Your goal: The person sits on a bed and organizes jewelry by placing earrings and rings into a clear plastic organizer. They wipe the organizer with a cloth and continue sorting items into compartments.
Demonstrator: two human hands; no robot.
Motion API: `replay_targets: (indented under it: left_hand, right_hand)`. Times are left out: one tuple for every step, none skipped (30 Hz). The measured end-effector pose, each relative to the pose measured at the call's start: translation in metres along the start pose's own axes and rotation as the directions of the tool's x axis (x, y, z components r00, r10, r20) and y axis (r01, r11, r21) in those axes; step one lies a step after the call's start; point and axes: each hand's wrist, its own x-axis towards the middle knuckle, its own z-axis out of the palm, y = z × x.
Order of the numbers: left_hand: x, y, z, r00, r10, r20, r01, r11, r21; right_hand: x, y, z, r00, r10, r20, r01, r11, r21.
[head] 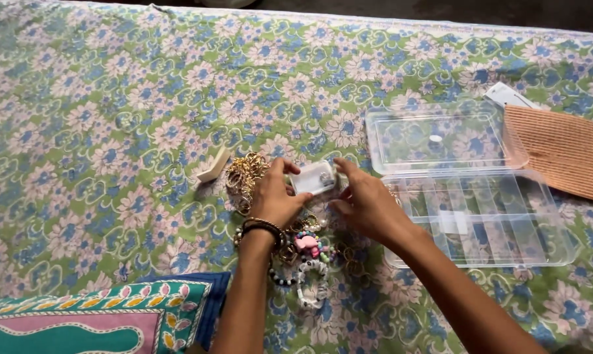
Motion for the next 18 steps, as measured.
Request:
replay_targets:
  left_hand:
    - [0.0, 0.0, 0.001, 1.0, -0.001, 0.002, 0.001, 1.0, -0.002]
    - [0.0, 0.0, 0.002, 0.999, 0.029, 0.036, -0.028, 0.999, -0.031]
    - [0.0, 0.0, 0.004, 0.996, 0.06, 0.069, -0.056, 0.997, -0.061]
    - [0.002, -0.004, 0.006, 0.996, 0.06, 0.071, -0.056, 0.996, -0.064]
    - [0.003, -0.008, 0.008, 0.988, 0.133, 0.078, -0.129, 0.991, -0.045]
    - [0.003, -0.012, 0.01, 0.975, 0.204, 0.088, -0.202, 0.979, -0.028]
    - [0.003, -0.011, 0.011, 0.975, 0.206, 0.087, -0.204, 0.978, -0.031]
    - [0.002, -0.01, 0.012, 0.964, 0.249, 0.093, -0.252, 0.968, 0.015]
    - [0.002, -0.009, 0.013, 0.951, 0.291, 0.101, -0.297, 0.953, 0.06]
    - [-0.003, 0.0, 0.01, 0.951, 0.293, 0.101, -0.299, 0.953, 0.056]
    - [-0.007, 0.008, 0.007, 0.96, 0.253, 0.123, -0.262, 0.963, 0.065]
    - [-0.011, 0.016, 0.003, 0.966, 0.213, 0.146, -0.225, 0.971, 0.075]
    - [-0.011, 0.016, 0.004, 0.967, 0.21, 0.147, -0.222, 0.972, 0.072]
    - [-0.012, 0.016, 0.006, 0.971, 0.193, 0.141, -0.201, 0.979, 0.039]
    - [-0.01, 0.017, 0.006, 0.975, 0.179, 0.135, -0.182, 0.983, 0.007]
    - [-0.008, 0.014, 0.01, 0.974, 0.18, 0.135, -0.182, 0.983, 0.005]
    - [-0.005, 0.012, 0.014, 0.971, 0.21, 0.112, -0.205, 0.977, -0.05]
    - [-0.003, 0.009, 0.018, 0.967, 0.238, 0.088, -0.229, 0.968, -0.104]
  right_hand:
    - [-0.001, -0.007, -0.005, 1.0, 0.003, 0.001, -0.003, 1.0, -0.002]
    - [-0.002, -0.014, -0.009, 0.997, 0.07, 0.027, -0.07, 0.997, 0.009]
    - [-0.003, -0.021, -0.014, 0.989, 0.136, 0.052, -0.137, 0.99, 0.018]
    - [-0.001, -0.014, -0.012, 0.989, 0.139, 0.052, -0.14, 0.99, 0.016]
    - [-0.001, -0.008, -0.011, 0.991, 0.124, 0.057, -0.124, 0.992, -0.006]
    - [0.0, -0.001, -0.009, 0.992, 0.109, 0.062, -0.108, 0.994, -0.027]
    - [-0.001, 0.0, -0.011, 0.992, 0.11, 0.06, -0.108, 0.994, -0.031]
    - [-0.002, 0.002, -0.012, 0.997, 0.056, 0.053, -0.054, 0.997, -0.05]
    - [-0.004, 0.003, -0.014, 0.999, 0.003, 0.046, 0.0, 0.998, -0.07]
    - [-0.004, 0.008, -0.014, 0.999, 0.005, 0.046, -0.001, 0.997, -0.074]
    - [-0.004, 0.014, -0.015, 1.0, -0.027, 0.004, 0.027, 0.999, -0.029]
    - [-0.005, 0.019, -0.015, 0.998, -0.057, -0.038, 0.057, 0.998, 0.015]
    - [-0.007, 0.027, -0.023, 0.998, -0.055, -0.034, 0.055, 0.998, 0.013]
    - [-0.008, 0.035, -0.032, 0.979, -0.097, -0.18, 0.102, 0.995, 0.018]
    - [-0.009, 0.042, -0.041, 0.936, -0.137, -0.325, 0.15, 0.989, 0.016]
    - [-0.009, 0.055, -0.055, 0.936, -0.137, -0.325, 0.149, 0.989, 0.014]
    - [-0.009, 0.068, -0.069, 0.897, -0.084, -0.434, 0.094, 0.996, 0.0]
    - [-0.009, 0.081, -0.084, 0.843, -0.034, -0.537, 0.037, 0.999, -0.006]
